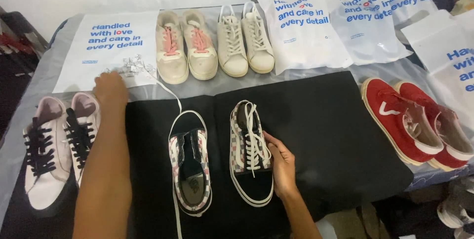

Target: The person is threading shoelaces through the eyelets of a black and white sneaker on a workbench.

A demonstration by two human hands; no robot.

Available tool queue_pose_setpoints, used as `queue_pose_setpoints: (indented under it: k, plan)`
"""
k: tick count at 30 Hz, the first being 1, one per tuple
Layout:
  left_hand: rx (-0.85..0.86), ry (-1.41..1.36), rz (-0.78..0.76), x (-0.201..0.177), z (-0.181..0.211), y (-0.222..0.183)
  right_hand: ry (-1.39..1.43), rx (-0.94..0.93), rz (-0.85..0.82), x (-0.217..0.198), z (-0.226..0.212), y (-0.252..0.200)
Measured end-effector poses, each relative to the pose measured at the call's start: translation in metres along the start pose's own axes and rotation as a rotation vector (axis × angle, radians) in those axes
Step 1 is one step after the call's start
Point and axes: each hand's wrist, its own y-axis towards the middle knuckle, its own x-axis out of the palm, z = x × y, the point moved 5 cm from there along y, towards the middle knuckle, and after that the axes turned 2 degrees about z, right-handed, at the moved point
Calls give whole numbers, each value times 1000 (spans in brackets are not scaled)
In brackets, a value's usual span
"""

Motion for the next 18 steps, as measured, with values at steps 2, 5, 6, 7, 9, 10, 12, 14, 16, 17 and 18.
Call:
queue_pose_setpoints:
  k: [2,5,6,7,9,10,12,14,16,17,18]
  plan:
    - [115,46,91,-7,7,-6,19,1,-6,-1,3,1]
    - [221,116,79,2,19,8,12,-5,-6,0,1,0]
    - [224,113,78,4,21,9,10,-7,-3,1,1,0]
    - [251,163,128,4,25,10,4,-1,1,1,1,0]
    - [280,210,177,1,33,4,-5,2,9,0,0,1]
    - [324,164,171,-3,38,-2,3,4,7,1,1,1]
    - [370,115,165,-2,43,-5,10,3,6,1,2,2]
    - [310,20,71,13,41,4,39,-10,-11,1,3,3]
    - [313,23,75,5,43,0,38,-4,-5,1,3,3]
    - [314,28,82,1,44,-2,39,2,-3,1,3,3]
    - [315,28,82,3,43,0,40,2,-2,0,4,3]
